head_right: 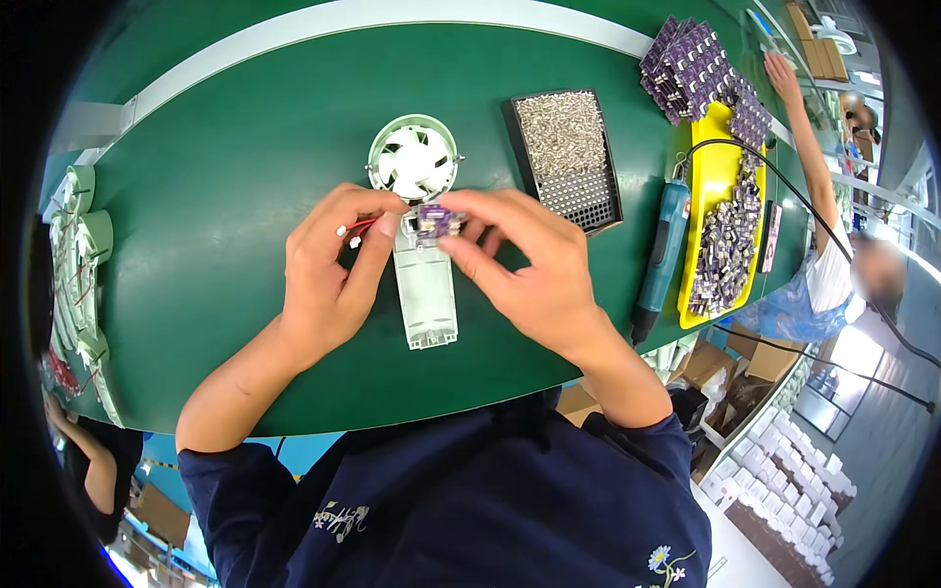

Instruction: Assembling the internal circuit boards and housing of small handheld electric fans at a factory workstation.

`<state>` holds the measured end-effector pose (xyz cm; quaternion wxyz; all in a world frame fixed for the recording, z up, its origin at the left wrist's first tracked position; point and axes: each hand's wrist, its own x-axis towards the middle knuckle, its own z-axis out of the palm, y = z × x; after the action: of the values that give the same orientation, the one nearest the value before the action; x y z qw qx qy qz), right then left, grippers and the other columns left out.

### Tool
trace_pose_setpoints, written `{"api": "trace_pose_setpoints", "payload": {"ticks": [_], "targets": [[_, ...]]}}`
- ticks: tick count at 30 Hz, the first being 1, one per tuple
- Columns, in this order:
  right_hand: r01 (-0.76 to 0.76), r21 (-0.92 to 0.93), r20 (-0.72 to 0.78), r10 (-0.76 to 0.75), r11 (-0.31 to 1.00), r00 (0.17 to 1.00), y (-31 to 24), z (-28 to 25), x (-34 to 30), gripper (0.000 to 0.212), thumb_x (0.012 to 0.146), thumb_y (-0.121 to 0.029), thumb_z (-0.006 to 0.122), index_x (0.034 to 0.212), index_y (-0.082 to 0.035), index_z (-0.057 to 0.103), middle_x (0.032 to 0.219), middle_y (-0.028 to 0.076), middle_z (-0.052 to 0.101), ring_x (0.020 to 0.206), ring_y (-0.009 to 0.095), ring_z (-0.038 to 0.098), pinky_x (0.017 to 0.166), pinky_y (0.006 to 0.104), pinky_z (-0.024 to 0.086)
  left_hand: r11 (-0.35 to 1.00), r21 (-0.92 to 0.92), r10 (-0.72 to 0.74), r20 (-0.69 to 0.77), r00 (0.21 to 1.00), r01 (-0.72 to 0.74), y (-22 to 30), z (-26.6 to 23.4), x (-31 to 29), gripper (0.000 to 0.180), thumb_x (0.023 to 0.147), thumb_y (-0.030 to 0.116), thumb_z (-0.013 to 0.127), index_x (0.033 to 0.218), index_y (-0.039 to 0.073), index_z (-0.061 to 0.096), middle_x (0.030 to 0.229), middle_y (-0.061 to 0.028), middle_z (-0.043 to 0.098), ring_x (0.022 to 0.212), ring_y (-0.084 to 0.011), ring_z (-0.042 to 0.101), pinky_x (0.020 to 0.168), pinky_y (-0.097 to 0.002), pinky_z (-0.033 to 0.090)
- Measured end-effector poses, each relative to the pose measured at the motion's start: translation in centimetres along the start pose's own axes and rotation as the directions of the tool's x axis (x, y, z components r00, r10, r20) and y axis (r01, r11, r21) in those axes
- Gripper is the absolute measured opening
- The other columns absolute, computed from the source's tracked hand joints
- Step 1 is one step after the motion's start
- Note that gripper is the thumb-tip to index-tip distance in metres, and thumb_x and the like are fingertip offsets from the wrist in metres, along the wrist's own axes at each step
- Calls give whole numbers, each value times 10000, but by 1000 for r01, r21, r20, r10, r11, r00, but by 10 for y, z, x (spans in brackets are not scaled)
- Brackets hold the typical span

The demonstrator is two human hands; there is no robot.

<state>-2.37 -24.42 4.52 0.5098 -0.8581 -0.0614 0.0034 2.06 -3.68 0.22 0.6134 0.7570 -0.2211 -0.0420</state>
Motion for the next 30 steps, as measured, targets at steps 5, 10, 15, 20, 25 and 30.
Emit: {"api": "trace_pose_setpoints", "payload": {"ticks": [5, 10, 15, 20, 25, 30], "targets": [[101, -239, 62, -89, 966, 994, -4, 1, 7, 383, 733, -19, 859, 1101, -51, 759, 1155, 74, 591, 995, 195, 608, 812, 322, 497, 1000, -16, -17, 0, 1000, 17, 0, 0, -1, 131, 959, -44, 614, 1075, -13, 665, 898, -118, 654, 753, -184, 654, 677, -291, 534], [66, -213, 87, -49, 975, 995, -4, 2, 8, 368, 740, -21, 856, 1093, -62, 760, 1098, 65, 588, 971, 194, 608, 816, 321, 497, 999, -51, -9, -40, 999, 7, 0, 4, 0, 96, 939, -19, 653, 1034, -1, 652, 861, -120, 633, 686, -235, 634, 591, -330, 512], [47, -294, 83, -24, 955, 996, -11, 3, 7, 355, 736, -27, 859, 1075, -66, 761, 1016, 51, 590, 928, 184, 620, 773, 303, 510, 1000, -21, -10, 9, 1000, 10, 3, 2, 0, 121, 959, -35, 624, 1069, -11, 669, 894, -116, 658, 734, -176, 643, 651, -289, 521], [101, -402, 72, -78, 910, 994, -12, 8, 4, 340, 721, -40, 872, 1041, -57, 758, 949, 42, 599, 818, 177, 635, 671, 303, 529, 999, -1, 34, 5, 999, -34, 1, 3, -2, 119, 958, -36, 629, 1067, -14, 673, 892, -116, 661, 726, -170, 639, 649, -282, 518], [83, -371, 58, -66, 925, 996, -8, 8, 1, 343, 719, -31, 866, 1043, -56, 757, 946, 45, 606, 806, 177, 652, 674, 306, 537, 999, -21, 29, -14, 999, -29, 1, 4, 0, 157, 892, -70, 668, 1038, -11, 669, 857, -134, 642, 704, -235, 654, 625, -322, 547], [85, -337, 38, -77, 938, 996, -2, 9, -1, 334, 739, -32, 851, 1058, -65, 758, 943, 39, 616, 805, 179, 662, 673, 301, 538, 998, 33, 57, 109, 992, -61, 8, 0, 1, 172, 833, -56, 731, 993, 0, 700, 893, -87, 603, 719, -177, 637, 628, -298, 539]]}}
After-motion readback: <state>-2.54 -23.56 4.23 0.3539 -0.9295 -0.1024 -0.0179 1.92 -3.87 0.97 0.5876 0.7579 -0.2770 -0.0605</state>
